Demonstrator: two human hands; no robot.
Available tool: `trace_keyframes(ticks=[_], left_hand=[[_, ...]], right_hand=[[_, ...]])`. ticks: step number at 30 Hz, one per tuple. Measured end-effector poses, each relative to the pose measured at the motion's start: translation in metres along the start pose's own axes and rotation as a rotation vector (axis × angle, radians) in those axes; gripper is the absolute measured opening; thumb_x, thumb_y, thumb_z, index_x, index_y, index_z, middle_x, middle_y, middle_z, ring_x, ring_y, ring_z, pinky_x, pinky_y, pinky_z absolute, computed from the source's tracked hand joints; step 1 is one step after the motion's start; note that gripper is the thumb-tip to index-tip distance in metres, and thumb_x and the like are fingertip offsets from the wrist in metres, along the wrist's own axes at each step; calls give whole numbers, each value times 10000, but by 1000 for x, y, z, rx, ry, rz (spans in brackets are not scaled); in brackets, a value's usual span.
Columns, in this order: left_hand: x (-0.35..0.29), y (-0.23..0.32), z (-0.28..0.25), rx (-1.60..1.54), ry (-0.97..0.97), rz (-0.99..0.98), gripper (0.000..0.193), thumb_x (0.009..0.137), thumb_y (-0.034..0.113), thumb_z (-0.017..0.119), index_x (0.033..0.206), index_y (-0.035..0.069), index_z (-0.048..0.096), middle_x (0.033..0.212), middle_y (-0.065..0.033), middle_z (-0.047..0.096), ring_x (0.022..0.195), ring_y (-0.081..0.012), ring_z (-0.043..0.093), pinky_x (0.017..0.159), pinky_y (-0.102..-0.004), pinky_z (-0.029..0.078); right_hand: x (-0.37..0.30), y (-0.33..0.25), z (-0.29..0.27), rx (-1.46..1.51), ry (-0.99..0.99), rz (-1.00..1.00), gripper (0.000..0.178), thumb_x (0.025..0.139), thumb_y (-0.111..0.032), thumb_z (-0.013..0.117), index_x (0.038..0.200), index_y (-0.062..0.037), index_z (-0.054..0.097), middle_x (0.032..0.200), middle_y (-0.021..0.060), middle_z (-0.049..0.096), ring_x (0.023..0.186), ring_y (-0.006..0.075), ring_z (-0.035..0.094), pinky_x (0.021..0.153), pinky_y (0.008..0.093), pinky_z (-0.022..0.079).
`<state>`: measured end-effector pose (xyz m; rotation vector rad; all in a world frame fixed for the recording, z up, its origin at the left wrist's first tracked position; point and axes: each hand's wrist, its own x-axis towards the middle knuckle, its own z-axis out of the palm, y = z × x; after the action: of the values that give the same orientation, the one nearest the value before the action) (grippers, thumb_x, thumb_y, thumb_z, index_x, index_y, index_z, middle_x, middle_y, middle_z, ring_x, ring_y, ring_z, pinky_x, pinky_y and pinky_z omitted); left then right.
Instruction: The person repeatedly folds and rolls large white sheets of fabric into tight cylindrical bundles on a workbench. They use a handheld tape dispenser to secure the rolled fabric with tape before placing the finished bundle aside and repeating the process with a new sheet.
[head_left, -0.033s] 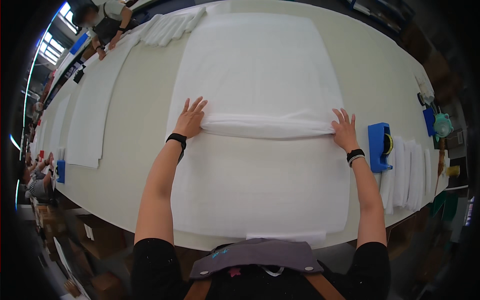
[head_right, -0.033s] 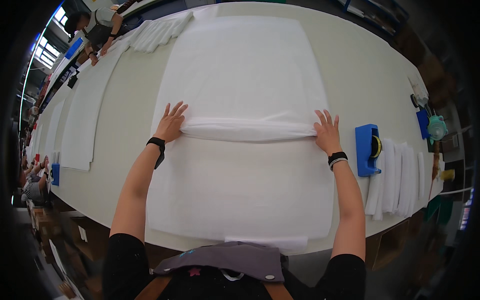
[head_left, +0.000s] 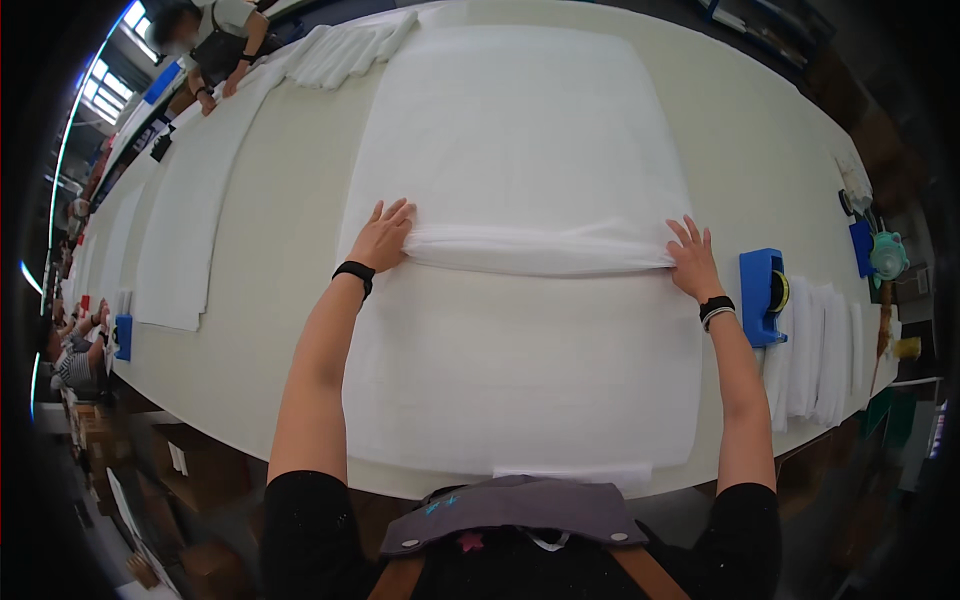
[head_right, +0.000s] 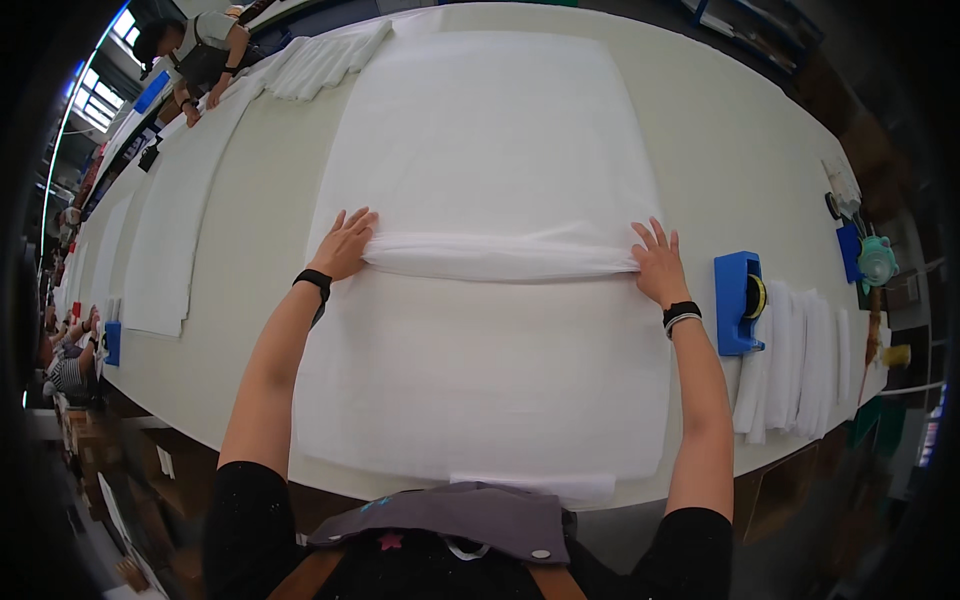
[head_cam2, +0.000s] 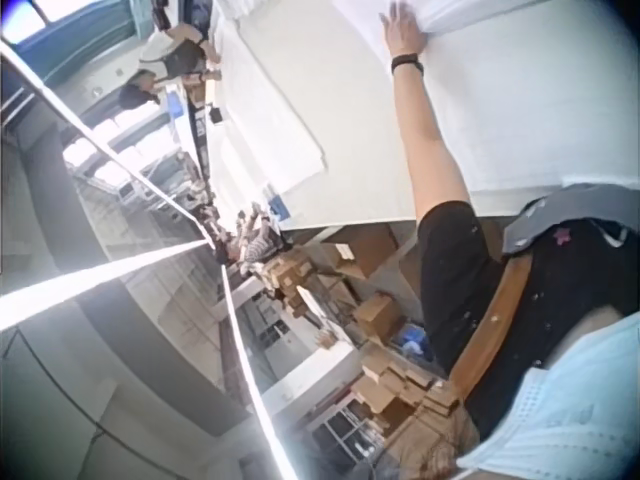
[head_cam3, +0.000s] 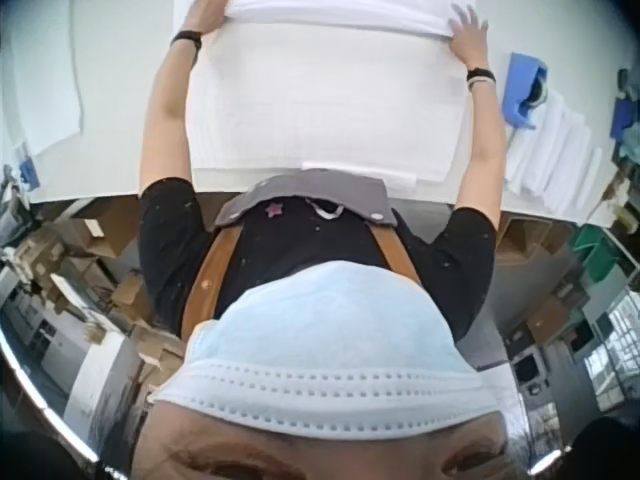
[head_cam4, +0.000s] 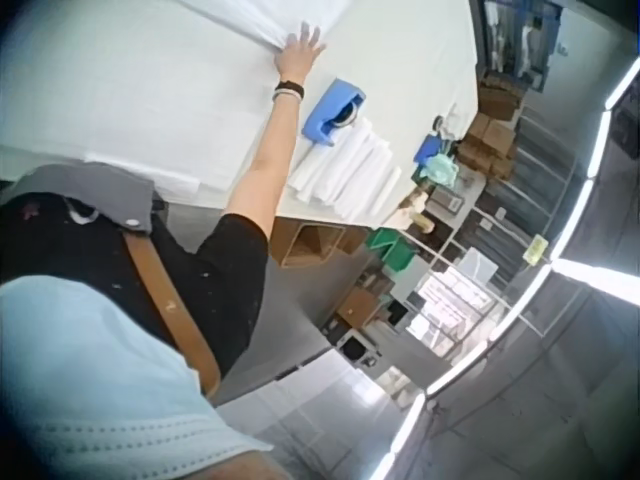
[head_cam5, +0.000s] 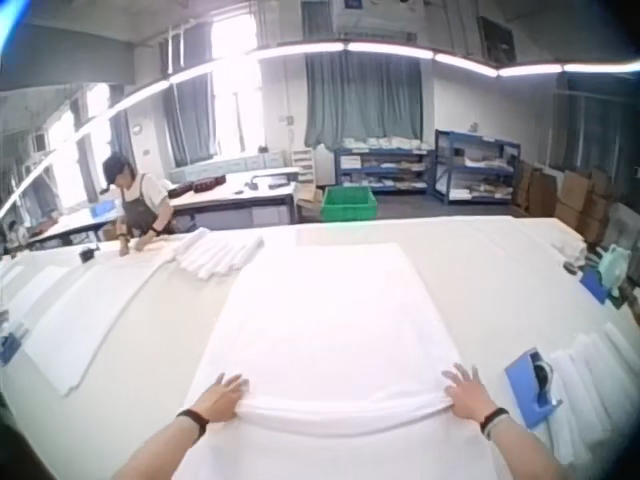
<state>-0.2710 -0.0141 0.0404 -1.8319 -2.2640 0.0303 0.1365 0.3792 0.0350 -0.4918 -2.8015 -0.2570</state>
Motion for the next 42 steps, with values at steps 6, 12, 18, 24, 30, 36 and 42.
trace_keyframes(ticks=[6,12,18,24,30,36,42], left_hand=[[-37,32,-5,-169,-286,-277,426,705,-29,626,1120,-29,528,1052,-138,572,988,-308,551,873,-412,470],[-184,114,-54,-229,-442,-237,494,724,-52,576,1215,-24,524,1047,-136,589,984,-271,564,894,-401,429],[-136,98,-56,-77,-19,4,288,720,-39,597,998,33,578,1211,-109,544,1218,-264,492,996,-420,412],[-142,100,-36,-311,-282,-360,314,729,-24,618,1019,37,518,1022,-116,610,997,-320,594,794,-409,504],[-223,187,-91,-286,-496,-271,423,745,32,661,1144,13,520,954,-136,637,919,-316,631,767,-395,510],[-214,188,-79,103,114,-33,222,791,-21,556,1012,-15,570,932,-117,630,893,-313,620,819,-397,497],[-235,193,-86,-331,-501,-338,302,745,-34,614,1038,16,555,963,-156,630,963,-350,608,833,-404,506]], right_hand=[[-41,-9,2,157,-186,208,385,693,53,628,1058,-39,547,999,115,569,960,311,556,833,419,466],[-186,-66,-65,217,-411,144,586,651,61,639,1218,-39,534,880,70,548,875,256,550,799,385,383],[-145,-59,-73,45,-2,-59,489,662,80,612,1132,-56,595,1024,85,607,1028,269,566,923,420,420],[-163,-33,-58,325,-310,166,388,684,61,615,1054,-45,563,1222,129,558,1155,319,531,913,377,487],[-232,-43,-89,292,-192,-89,449,620,83,648,1047,-23,558,1265,106,551,1206,312,510,977,399,443],[-222,-25,-79,415,-259,-27,439,645,68,641,1063,-43,567,1124,114,603,1055,341,565,908,402,459],[-198,-4,-87,509,-564,-78,322,741,-56,704,1035,-45,573,927,98,652,845,297,606,739,385,474]])
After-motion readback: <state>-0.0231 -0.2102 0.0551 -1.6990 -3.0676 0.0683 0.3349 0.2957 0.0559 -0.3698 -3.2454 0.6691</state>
